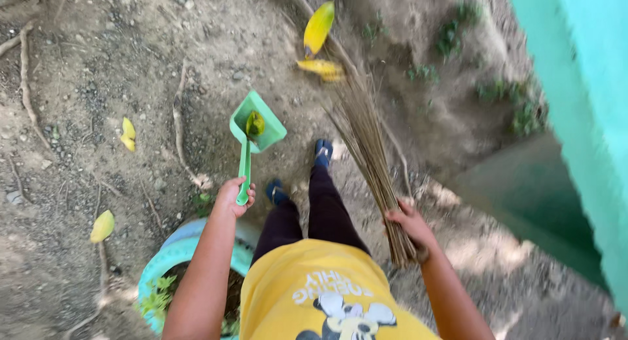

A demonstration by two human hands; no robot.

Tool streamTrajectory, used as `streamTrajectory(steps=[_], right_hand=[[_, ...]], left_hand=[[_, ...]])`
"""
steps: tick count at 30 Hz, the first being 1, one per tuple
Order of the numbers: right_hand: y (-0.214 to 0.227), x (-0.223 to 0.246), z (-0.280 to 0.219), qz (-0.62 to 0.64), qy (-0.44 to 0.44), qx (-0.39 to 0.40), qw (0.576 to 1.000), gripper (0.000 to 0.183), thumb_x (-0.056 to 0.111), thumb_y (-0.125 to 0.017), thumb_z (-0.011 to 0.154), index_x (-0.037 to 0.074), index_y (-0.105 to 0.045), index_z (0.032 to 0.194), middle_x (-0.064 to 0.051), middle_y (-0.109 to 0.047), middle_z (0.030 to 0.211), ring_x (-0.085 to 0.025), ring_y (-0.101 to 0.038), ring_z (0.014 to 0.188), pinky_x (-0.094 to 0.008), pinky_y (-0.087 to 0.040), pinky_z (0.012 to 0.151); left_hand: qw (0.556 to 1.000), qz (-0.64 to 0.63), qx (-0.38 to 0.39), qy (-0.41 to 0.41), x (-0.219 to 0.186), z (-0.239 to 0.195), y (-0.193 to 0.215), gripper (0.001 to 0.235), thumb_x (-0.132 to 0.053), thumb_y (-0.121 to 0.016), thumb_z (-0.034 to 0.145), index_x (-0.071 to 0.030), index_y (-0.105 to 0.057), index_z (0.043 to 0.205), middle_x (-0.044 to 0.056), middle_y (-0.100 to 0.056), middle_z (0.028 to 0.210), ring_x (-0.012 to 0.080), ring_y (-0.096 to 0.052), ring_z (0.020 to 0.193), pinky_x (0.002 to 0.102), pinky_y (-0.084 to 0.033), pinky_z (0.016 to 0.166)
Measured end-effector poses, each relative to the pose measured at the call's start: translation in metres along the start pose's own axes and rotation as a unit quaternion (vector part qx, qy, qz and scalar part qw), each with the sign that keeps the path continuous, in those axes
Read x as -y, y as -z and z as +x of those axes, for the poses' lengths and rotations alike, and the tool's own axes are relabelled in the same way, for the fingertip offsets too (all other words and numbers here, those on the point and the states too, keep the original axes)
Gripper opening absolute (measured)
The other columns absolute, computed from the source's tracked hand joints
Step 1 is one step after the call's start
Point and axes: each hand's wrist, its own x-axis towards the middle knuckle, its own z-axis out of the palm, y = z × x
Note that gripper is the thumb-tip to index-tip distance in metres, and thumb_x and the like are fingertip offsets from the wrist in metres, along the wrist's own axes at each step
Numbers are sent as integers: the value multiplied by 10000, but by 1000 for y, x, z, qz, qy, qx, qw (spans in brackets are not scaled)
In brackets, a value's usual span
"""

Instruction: The person sweeps dry leaves from the dirt ground into a green dustpan using a stick broom and then carries the dustpan to a black bin to empty the collected leaves.

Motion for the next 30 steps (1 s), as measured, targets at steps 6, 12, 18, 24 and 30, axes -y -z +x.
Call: streamTrajectory(steps=[6, 12, 18, 24, 30], right_hand=[[27, 177, 116, -294, 230, -151, 915, 931, 194, -809, 796, 68, -332, 1586, -155, -735, 1153, -204, -696, 951, -348, -541, 885], [-56, 228, 213, -352, -101, -64, 928, 928, 196, -763, 844, 242, -255, 1619, -124, -588, 1267, -297, -758, 941, -441, -629, 886], [-9, 188, 110, -450, 33, 109, 886, 967, 346, -778, 825, 317, -231, 1621, -106, -778, 1211, -235, -687, 1112, -413, -471, 1061], [-1, 161, 139, -378, -44, 18, 925, 940, 272, -782, 796, 286, -300, 1604, -144, -703, 1277, -275, -726, 1072, -397, -573, 978], [-10, 205, 110, -383, -96, 98, 913, 885, 243, -743, 841, 343, -315, 1609, -176, -687, 1300, -314, -688, 1071, -414, -566, 948]], left_hand=[[995, -100, 15, -10, -44, 48, -79, 271, -248, -508, 1014, 20, -521, 1052, 119, -584, 844, 174, -559, 585, 298, -467, 488], [985, -169, -21, -16, -80, 105, -166, 252, -180, -466, 1038, 53, -448, 1132, 198, -609, 879, 165, -539, 594, 288, -480, 497], [983, -183, -4, -4, -124, 121, -221, 211, -175, -470, 1039, 25, -457, 1108, 112, -547, 760, 173, -541, 556, 302, -478, 474], [987, -151, -24, -45, -119, 117, -245, 182, -171, -463, 994, -11, -485, 1079, 110, -520, 730, 210, -546, 555, 336, -466, 474], [958, -284, -24, -30, -131, 126, -216, 183, -169, -504, 1002, -21, -457, 1098, 116, -547, 803, 179, -537, 585, 300, -466, 481]])
